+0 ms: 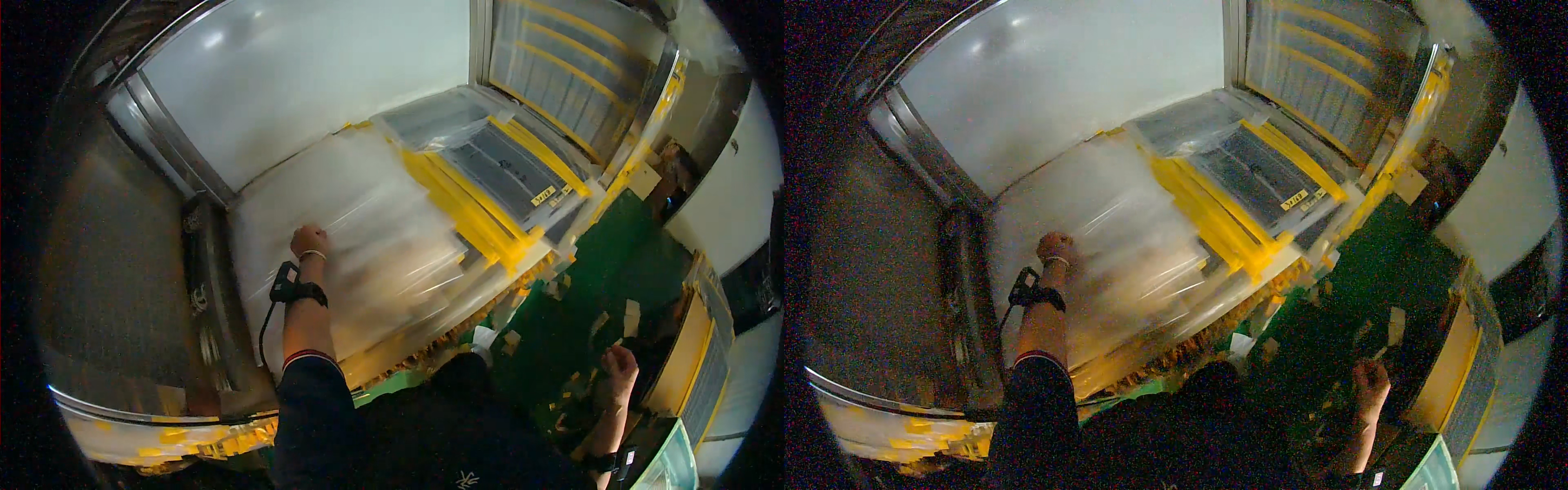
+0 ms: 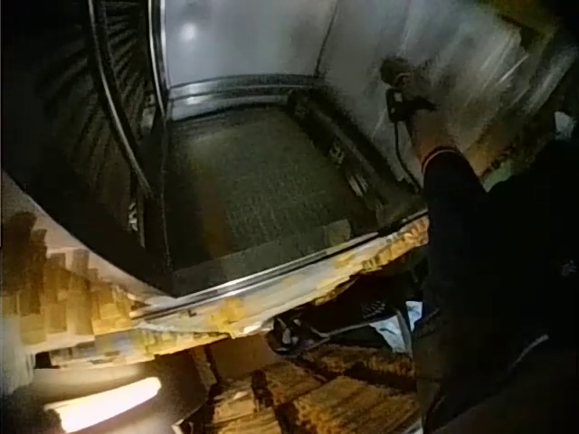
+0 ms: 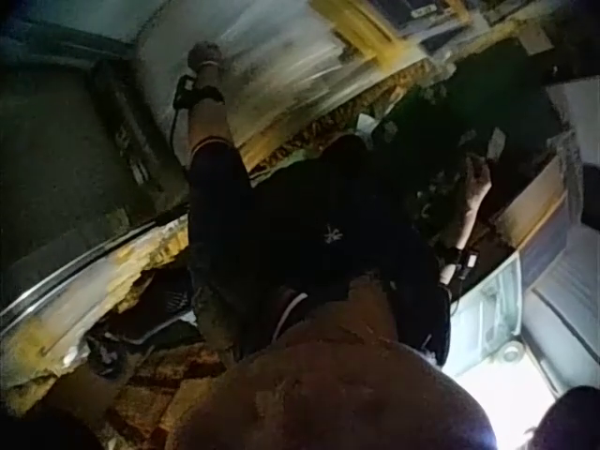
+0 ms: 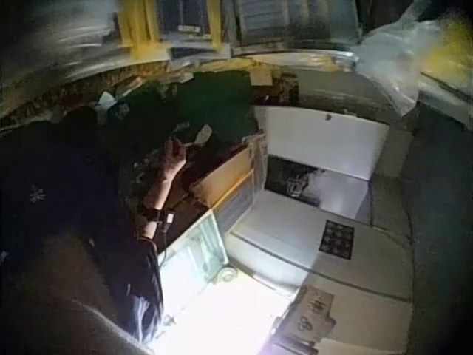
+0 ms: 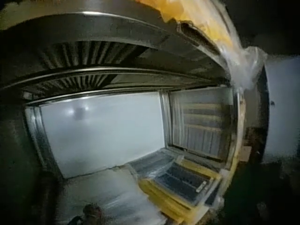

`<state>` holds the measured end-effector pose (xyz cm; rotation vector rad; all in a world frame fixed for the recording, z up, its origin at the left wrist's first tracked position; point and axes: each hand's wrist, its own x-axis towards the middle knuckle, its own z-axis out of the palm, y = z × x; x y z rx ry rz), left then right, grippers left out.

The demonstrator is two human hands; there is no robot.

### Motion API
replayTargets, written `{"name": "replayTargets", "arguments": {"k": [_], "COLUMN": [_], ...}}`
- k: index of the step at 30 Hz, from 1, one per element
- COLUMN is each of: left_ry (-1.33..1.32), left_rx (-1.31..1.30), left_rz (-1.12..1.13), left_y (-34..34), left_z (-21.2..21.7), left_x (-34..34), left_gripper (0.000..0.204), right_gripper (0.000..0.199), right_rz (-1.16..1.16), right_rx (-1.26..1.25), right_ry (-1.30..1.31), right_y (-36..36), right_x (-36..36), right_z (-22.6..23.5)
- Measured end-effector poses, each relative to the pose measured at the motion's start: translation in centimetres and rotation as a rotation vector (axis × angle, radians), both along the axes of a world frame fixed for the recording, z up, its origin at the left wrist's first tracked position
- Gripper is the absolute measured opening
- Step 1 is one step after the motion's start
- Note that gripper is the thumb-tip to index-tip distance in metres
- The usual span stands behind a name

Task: Applying a protective plastic film and adhesive tape to a rectangular patterned component on an assembly table.

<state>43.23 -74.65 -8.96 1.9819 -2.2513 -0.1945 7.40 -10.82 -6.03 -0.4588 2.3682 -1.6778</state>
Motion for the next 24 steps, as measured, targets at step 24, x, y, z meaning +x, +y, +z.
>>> {"name": "replayTargets", "arguments": {"k": [24], "left_ry": [0.23], "left_rx": [-0.283], "left_rz": [-0.824], "left_y": [3.1], "left_z": [-0.2], "left_x": [-5.0], "left_gripper": [0.011], "right_gripper": [0.021], "right_rz": [0.12], "right_rx": [0.064], "right_ry": [-0.044], "right_y": [-2.5], "right_x": [3.2], "right_z": [2.1]}}
